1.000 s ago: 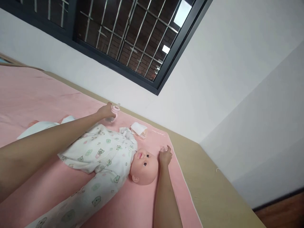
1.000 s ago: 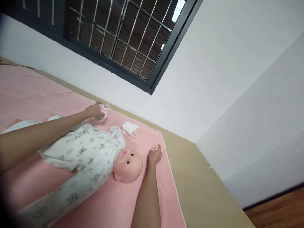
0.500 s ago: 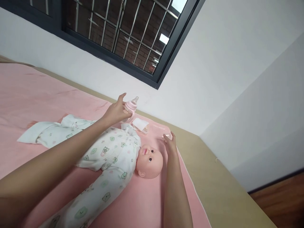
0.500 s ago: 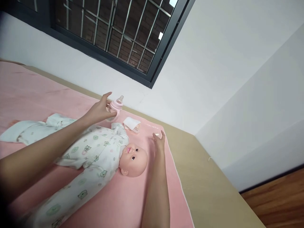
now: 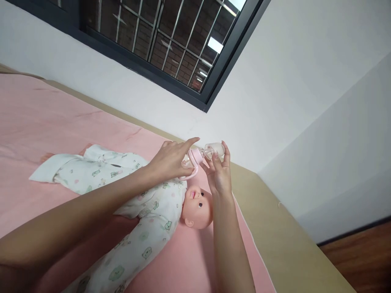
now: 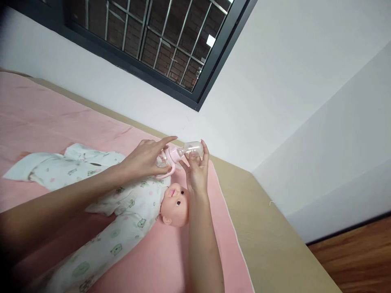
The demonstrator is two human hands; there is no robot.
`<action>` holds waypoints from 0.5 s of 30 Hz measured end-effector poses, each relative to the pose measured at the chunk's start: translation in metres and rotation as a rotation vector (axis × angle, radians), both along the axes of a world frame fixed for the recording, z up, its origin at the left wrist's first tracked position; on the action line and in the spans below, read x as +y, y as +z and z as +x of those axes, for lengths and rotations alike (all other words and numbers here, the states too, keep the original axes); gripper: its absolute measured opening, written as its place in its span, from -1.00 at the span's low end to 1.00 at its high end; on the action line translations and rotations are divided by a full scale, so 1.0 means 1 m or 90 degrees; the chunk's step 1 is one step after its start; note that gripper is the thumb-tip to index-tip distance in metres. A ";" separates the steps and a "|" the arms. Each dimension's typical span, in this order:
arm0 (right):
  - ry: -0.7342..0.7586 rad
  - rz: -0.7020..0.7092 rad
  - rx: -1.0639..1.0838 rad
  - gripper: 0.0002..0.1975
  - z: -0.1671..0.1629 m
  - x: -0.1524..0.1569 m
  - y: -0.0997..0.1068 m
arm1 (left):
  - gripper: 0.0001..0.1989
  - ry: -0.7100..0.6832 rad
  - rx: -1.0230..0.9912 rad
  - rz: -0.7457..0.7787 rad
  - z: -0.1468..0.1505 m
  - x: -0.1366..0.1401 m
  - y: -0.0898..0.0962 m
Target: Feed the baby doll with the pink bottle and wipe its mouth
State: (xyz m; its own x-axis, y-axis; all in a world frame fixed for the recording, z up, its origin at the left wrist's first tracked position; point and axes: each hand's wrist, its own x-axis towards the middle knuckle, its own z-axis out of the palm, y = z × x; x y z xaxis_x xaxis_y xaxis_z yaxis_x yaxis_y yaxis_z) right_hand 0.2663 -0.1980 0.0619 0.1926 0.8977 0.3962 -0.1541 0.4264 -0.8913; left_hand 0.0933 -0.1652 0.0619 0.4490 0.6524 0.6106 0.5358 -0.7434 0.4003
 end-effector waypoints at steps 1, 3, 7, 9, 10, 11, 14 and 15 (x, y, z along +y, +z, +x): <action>0.006 0.008 -0.014 -0.28 -0.004 -0.002 0.001 | -0.20 -0.016 -0.005 -0.006 -0.001 -0.002 0.002; 0.021 0.017 -0.049 -0.29 -0.009 -0.007 0.003 | -0.17 -0.035 -0.019 -0.016 -0.004 -0.004 0.004; 0.044 0.023 -0.123 -0.28 -0.014 -0.010 0.004 | -0.13 -0.020 -0.046 0.004 -0.008 -0.005 0.007; 0.057 0.028 -0.131 -0.22 -0.015 -0.010 0.004 | -0.13 -0.013 -0.057 0.017 -0.009 -0.007 0.008; 0.063 0.028 -0.129 -0.18 -0.016 -0.010 0.004 | -0.13 -0.010 -0.061 0.022 -0.009 -0.007 0.008; 0.071 0.026 -0.125 -0.12 -0.018 -0.011 0.004 | -0.13 -0.006 -0.061 0.028 -0.009 -0.009 0.008; 0.094 0.006 -0.120 0.05 -0.027 -0.015 0.003 | -0.11 -0.003 -0.056 0.050 -0.007 -0.012 0.007; 0.090 0.003 -0.117 0.08 -0.031 -0.017 0.003 | -0.10 -0.002 -0.053 0.059 -0.006 -0.013 0.007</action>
State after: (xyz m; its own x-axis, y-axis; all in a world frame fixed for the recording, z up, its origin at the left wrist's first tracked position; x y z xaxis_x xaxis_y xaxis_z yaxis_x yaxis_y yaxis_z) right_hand 0.2358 -0.2149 0.0651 -0.0106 0.9089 0.4169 -0.0480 0.4160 -0.9081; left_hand 0.0872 -0.1780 0.0693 0.3962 0.5901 0.7034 0.5017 -0.7808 0.3724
